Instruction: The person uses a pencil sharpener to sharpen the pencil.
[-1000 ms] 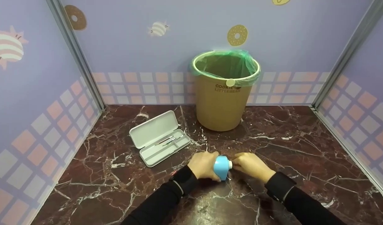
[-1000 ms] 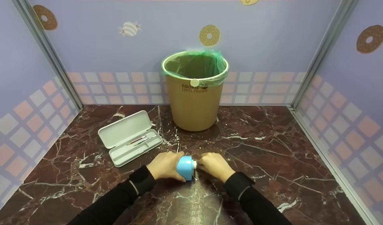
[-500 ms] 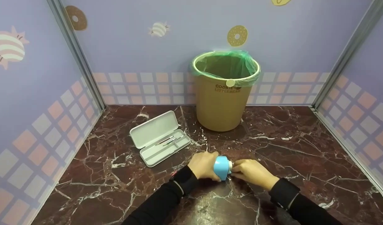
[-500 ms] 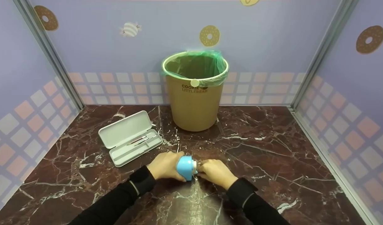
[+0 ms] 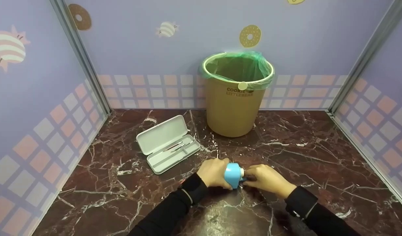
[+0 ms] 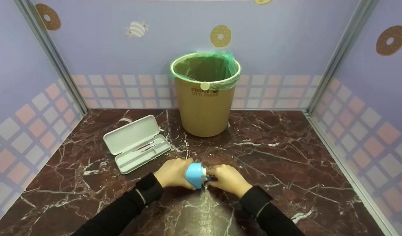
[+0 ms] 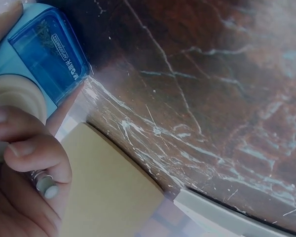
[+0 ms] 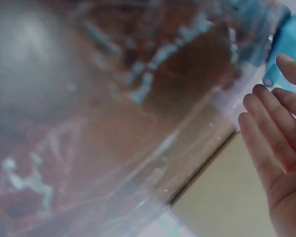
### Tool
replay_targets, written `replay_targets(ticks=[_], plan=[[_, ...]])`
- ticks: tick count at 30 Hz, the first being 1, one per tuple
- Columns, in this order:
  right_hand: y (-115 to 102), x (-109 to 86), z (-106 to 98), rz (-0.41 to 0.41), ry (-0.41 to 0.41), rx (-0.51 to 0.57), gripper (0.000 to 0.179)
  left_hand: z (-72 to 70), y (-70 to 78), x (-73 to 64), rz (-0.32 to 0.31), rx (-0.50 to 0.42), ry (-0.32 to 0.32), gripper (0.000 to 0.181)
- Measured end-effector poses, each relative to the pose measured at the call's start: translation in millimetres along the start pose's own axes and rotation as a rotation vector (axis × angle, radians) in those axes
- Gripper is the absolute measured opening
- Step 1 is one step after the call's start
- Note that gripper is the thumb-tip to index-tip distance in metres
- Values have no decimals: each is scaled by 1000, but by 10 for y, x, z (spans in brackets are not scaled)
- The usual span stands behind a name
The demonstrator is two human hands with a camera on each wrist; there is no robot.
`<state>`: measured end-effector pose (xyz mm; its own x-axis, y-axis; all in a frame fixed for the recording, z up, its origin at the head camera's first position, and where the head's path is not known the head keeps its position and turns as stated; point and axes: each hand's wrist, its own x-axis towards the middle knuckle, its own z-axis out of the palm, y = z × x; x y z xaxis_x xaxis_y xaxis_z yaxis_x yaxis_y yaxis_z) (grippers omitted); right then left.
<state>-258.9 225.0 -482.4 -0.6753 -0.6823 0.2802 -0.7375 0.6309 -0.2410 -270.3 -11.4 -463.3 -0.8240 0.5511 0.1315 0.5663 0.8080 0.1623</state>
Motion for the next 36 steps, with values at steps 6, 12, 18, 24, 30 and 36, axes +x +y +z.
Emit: replay_targets(ticks=[6,12,18,24,30,36], plan=[[-59,84,-166,71,-9,16,57,9,-7,-5,7,-1,14,70],[-165,191,-257,58,-12,58,66,-7,6,-3,3,9,-5,71],[-216,256,-253,15,3,69,63,-12,5,-8,24,26,12,72],[-238,299,-242,-13,19,21,56,-26,-10,-16,31,13,7,72],[-253,322,-257,-32,17,-20,53,-65,-39,-30,29,-71,-46,89],[-262,334,-272,-30,3,-47,51,-128,-103,-95,13,-196,-115,115]])
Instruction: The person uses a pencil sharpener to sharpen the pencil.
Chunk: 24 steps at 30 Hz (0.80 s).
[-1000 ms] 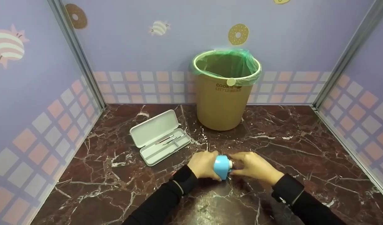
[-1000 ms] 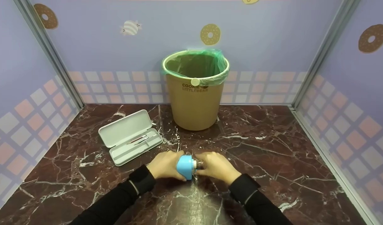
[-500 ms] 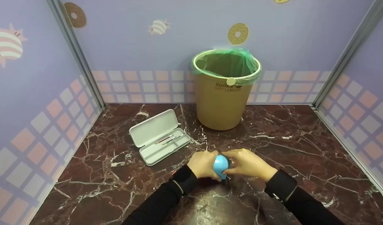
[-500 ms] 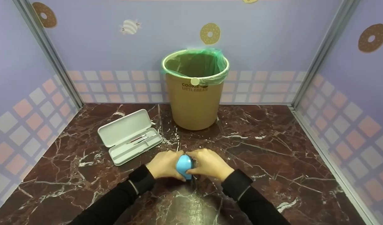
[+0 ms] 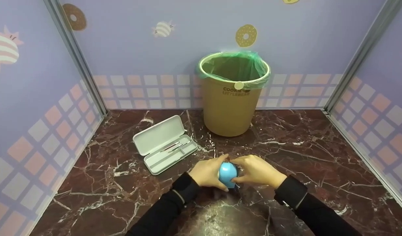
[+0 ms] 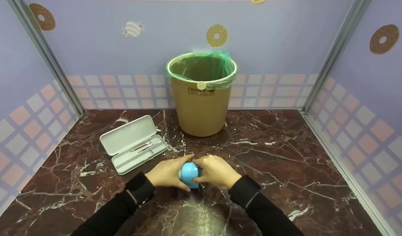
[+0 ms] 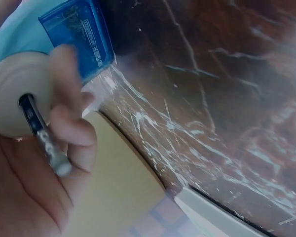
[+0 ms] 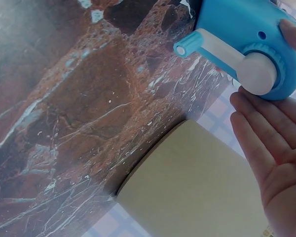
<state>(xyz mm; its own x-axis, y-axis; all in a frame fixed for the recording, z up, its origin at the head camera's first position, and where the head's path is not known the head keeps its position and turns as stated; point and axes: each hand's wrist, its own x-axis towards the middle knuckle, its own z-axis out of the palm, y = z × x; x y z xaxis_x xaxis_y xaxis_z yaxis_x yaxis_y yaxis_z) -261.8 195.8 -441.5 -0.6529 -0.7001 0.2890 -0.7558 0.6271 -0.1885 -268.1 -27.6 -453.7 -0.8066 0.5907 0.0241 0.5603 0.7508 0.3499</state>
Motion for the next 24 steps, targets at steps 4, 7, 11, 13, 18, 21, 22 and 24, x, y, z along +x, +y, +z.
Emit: replay_targets(ticks=[4,7,11,13,18,21,22,24], plan=[[-17,13,-6,12,-12,4,51,-64,-102,-107,18,-99,-5,108],[-19,13,-12,31,-24,12,52,-105,-202,-198,52,-132,14,92],[-13,12,-3,40,-32,19,53,-117,-333,-320,61,-145,102,71],[-12,12,3,35,-27,18,53,-99,-392,-374,60,-156,166,58],[-2,3,21,21,-9,15,52,-23,-481,-455,75,-208,302,26],[3,-1,21,25,-12,13,53,16,-495,-456,85,-256,342,18],[2,0,19,28,-16,15,53,27,-498,-454,87,-268,348,17],[-2,4,16,34,-22,20,53,46,-504,-442,97,-269,364,16]])
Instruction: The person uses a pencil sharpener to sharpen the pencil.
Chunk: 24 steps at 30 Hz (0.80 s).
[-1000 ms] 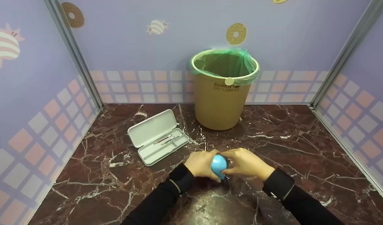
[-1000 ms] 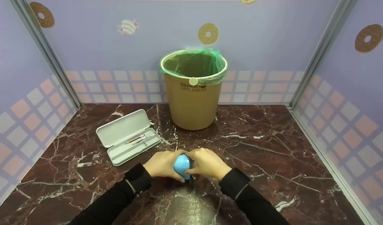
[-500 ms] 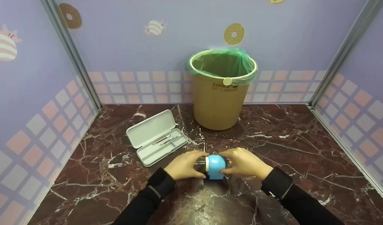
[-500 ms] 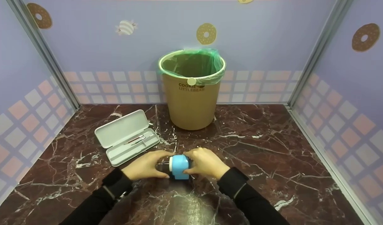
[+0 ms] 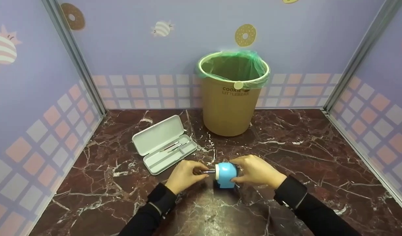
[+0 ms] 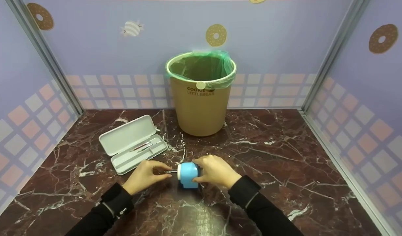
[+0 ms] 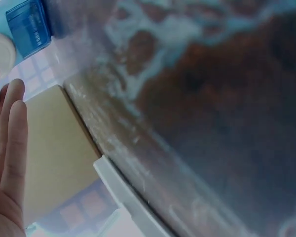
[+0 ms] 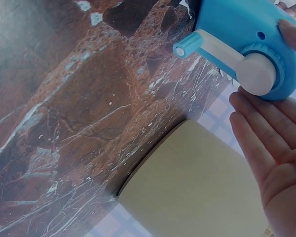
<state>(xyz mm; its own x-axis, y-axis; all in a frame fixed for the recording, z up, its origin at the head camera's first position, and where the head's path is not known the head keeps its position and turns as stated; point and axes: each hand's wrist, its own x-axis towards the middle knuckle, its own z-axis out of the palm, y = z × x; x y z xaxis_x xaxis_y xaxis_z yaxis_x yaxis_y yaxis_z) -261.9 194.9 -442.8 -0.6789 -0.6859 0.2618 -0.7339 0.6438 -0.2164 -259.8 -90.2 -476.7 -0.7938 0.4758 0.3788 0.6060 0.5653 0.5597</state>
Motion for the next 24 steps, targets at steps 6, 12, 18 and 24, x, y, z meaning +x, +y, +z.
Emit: replay_targets(ticks=[6,12,18,24], plan=[[-4,2,-4,11,-6,9,53,28,-21,21,31,42,34,11],[-8,10,-25,12,-17,22,52,21,-27,23,21,35,17,10],[-7,15,-29,16,-26,21,53,12,-40,27,29,24,16,9],[-9,18,-32,18,-31,19,54,2,-58,37,48,11,8,9]])
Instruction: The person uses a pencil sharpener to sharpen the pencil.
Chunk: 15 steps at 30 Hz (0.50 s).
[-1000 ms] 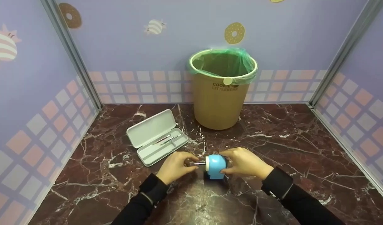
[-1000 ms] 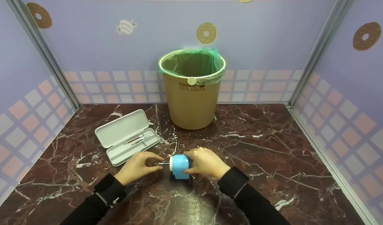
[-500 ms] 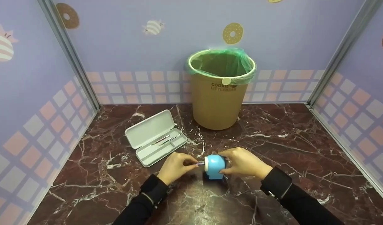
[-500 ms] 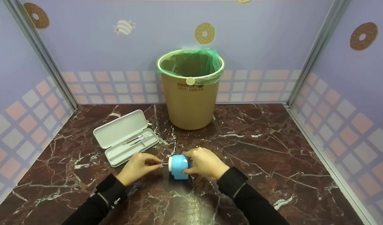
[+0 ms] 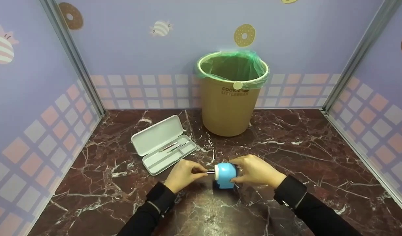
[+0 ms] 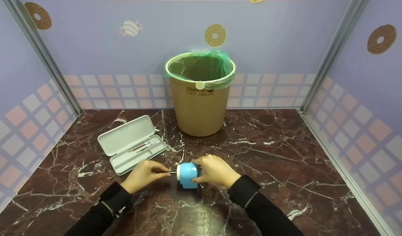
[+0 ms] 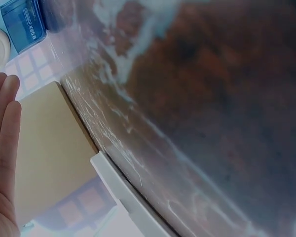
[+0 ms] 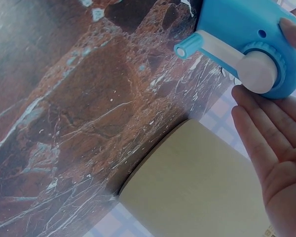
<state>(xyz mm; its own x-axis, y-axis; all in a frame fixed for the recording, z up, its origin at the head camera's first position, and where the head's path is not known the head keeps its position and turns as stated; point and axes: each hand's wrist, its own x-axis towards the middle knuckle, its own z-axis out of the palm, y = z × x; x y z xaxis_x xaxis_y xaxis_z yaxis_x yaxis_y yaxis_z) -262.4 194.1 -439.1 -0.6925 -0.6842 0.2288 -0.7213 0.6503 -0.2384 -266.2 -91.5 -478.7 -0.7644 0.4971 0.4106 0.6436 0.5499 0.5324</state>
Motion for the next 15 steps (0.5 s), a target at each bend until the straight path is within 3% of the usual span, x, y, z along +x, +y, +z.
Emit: replay_targets(ticks=[15], plan=[[-3,-10,-4,14,-3,18,53,-46,-32,5,-2,-11,-28,9]])
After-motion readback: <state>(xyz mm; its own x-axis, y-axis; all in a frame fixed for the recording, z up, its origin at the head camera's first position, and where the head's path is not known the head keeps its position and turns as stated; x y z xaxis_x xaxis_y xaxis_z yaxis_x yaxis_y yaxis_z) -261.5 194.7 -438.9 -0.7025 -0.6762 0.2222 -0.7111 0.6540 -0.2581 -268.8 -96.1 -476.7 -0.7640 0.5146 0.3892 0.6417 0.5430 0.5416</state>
